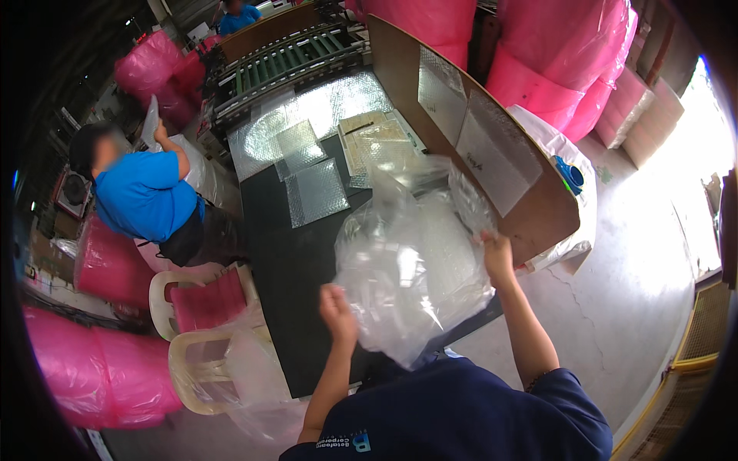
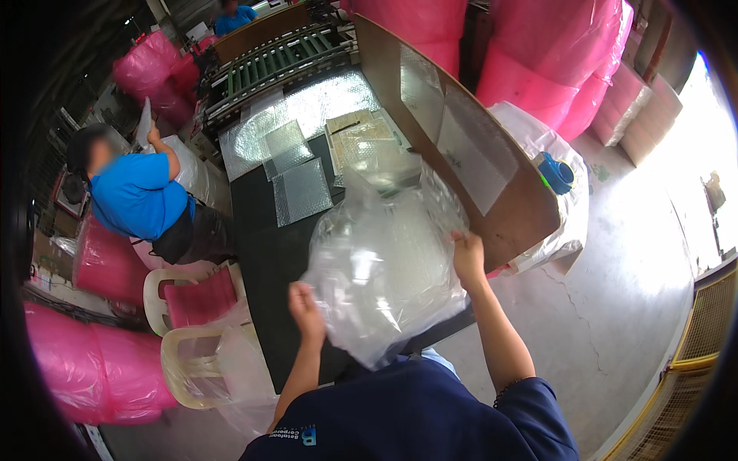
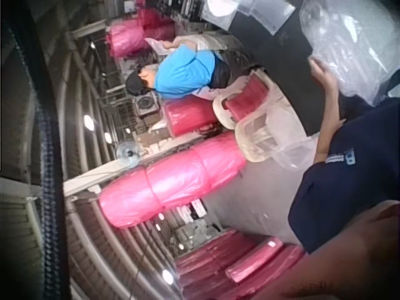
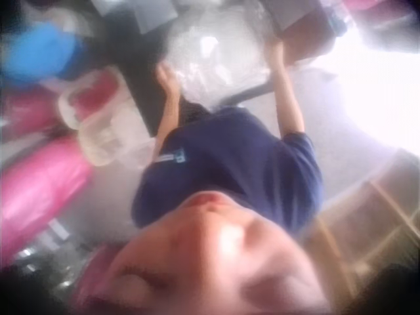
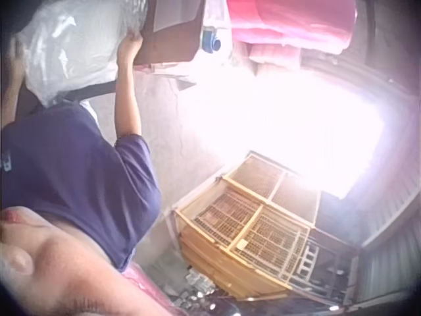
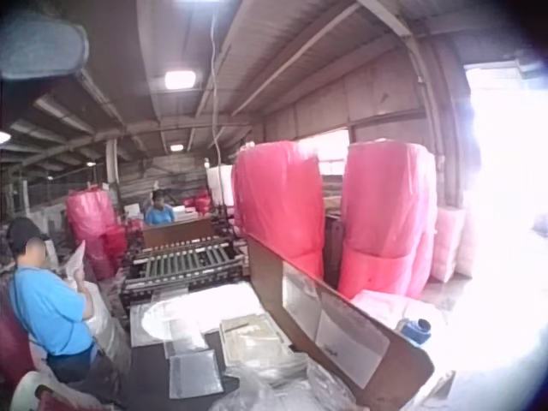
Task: The person stacks sheets of bubble wrap on a table and places them into a large clear plastic bag. Another person in a blue shirt is also seen handling bubble wrap nearby. The recorder repeatedly arranges the sheets and packs them into the bag.
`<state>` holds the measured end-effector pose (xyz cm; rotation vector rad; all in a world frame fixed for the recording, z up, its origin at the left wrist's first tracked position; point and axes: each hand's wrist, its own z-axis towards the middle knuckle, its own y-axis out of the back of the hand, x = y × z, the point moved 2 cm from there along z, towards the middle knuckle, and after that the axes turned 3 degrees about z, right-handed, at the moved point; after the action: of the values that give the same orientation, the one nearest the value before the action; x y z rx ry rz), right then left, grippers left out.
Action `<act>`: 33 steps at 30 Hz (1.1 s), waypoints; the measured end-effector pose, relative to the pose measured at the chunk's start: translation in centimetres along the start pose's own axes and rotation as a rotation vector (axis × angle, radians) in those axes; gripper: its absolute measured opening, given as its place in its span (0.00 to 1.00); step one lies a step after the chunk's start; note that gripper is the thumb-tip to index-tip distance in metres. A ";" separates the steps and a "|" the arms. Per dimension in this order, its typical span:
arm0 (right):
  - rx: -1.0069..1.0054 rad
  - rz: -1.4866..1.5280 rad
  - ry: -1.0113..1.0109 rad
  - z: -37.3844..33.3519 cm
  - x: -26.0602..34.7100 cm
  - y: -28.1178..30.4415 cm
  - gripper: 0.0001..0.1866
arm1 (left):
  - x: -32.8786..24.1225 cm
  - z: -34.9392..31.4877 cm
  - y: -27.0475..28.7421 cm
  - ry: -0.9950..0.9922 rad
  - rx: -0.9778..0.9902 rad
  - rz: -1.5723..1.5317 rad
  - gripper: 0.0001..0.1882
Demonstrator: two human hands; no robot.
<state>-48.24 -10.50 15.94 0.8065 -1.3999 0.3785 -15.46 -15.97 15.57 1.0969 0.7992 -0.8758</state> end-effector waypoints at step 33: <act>-0.743 0.445 -0.157 -9.0 -14.7 11.6 0.16 | 5.8 2.5 -1.2 0.648 0.774 -0.344 0.25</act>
<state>-52.08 6.91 5.26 -0.0899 -1.7047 0.1055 -13.69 -19.74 10.63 2.0260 1.2515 -1.1806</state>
